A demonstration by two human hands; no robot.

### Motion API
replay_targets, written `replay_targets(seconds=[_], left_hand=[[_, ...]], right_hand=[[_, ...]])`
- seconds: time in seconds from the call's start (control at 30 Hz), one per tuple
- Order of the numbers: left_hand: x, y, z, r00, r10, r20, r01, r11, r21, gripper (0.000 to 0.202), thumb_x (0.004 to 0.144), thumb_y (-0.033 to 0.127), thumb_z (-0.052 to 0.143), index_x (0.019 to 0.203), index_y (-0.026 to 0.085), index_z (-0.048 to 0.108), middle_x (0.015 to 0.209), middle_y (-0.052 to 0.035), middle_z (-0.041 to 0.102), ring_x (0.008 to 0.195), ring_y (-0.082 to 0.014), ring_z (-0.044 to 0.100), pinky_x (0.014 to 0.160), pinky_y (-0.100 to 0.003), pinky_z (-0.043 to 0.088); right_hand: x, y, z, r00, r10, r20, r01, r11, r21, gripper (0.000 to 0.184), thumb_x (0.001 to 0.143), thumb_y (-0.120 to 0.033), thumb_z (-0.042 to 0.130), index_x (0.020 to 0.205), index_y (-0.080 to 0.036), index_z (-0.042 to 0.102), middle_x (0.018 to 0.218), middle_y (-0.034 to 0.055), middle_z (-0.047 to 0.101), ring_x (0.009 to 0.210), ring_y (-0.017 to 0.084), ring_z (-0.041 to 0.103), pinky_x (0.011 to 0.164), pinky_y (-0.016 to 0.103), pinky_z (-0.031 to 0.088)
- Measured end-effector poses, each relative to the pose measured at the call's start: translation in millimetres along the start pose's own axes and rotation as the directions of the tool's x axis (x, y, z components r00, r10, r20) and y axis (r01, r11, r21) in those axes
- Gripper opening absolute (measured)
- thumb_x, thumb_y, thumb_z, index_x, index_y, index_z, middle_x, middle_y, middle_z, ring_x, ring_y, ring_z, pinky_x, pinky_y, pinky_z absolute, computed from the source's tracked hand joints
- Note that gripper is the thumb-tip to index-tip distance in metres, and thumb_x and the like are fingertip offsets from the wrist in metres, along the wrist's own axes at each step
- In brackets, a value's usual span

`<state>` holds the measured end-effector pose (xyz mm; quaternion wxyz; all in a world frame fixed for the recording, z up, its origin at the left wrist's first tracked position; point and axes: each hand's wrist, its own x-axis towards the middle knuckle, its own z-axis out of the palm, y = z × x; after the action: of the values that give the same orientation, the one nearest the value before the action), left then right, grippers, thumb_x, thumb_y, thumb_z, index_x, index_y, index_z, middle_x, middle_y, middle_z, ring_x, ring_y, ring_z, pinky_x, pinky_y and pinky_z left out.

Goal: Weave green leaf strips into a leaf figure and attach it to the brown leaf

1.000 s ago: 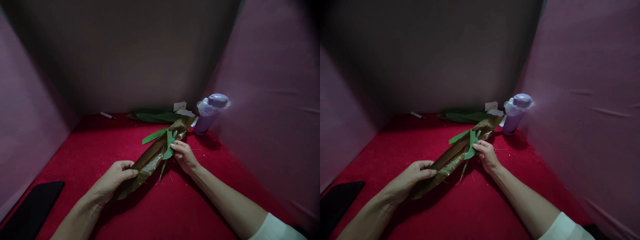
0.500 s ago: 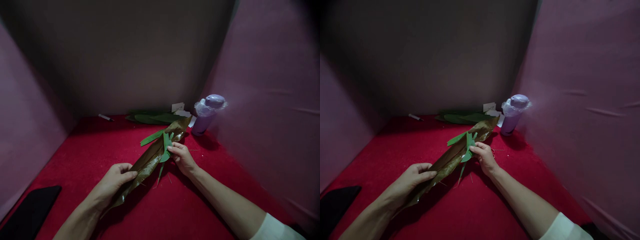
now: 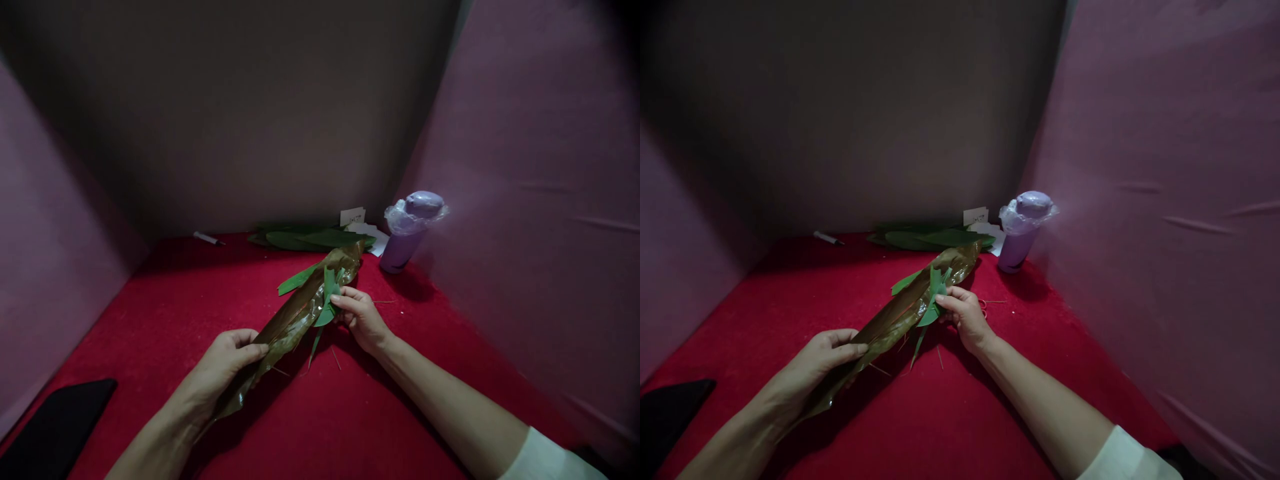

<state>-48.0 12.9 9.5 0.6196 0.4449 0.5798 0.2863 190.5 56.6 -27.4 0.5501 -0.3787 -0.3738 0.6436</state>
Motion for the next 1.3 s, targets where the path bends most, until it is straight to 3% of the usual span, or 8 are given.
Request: replay_targets(seconds=[0.2,0.53,0.8,1.3], left_hand=[[1,-2,-0.7,0.999,0.027,-0.033,-0.028,0.999,-0.041,0.016,0.066,0.028,0.066,0.069,0.013,0.063,0.054,-0.0028,0.063,0.042,-0.0116,0.052,0.041,-0.021,0.037],[3,-1,-1.2,0.991,0.064,-0.117,-0.075,0.992,-0.099,0.023,0.063,0.030,0.069,0.078,0.013,0.065,0.059,-0.0031,0.066,0.047,-0.0152,0.059,0.045,-0.023,0.043],[1,3,1.2,0.972,0.096,-0.214,-0.135,0.975,-0.176,0.020,0.063,0.030,0.071,0.072,0.016,0.061,0.051,0.0035,0.061,0.039,-0.0085,0.051,0.040,-0.018,0.040],[-3,5,1.0,0.942,0.167,-0.291,-0.261,0.910,-0.322,0.026,0.060,0.030,0.075,0.078,0.015,0.064,0.052,0.0041,0.064,0.040,-0.0090,0.053,0.039,-0.017,0.041]], right_hand=[[-1,-1,1,0.999,0.047,0.017,-0.046,0.998,-0.042,0.014,0.066,-0.027,0.068,0.069,-0.015,0.060,0.060,-0.0006,0.062,0.048,0.009,0.053,0.047,0.020,0.038],[-6,-4,5,0.993,0.086,0.085,-0.082,0.996,-0.045,0.017,0.068,-0.028,0.067,0.072,-0.014,0.058,0.071,0.0053,0.069,0.054,0.012,0.060,0.049,0.021,0.040],[-11,-1,9,0.988,0.108,0.114,-0.100,0.992,-0.072,0.017,0.070,-0.029,0.066,0.074,-0.014,0.059,0.075,0.0083,0.071,0.055,0.013,0.062,0.047,0.020,0.040],[-16,1,24,0.991,0.059,0.122,-0.038,0.986,-0.164,0.023,0.067,-0.036,0.069,0.070,-0.015,0.062,0.058,-0.0018,0.059,0.047,0.008,0.052,0.045,0.019,0.044]])
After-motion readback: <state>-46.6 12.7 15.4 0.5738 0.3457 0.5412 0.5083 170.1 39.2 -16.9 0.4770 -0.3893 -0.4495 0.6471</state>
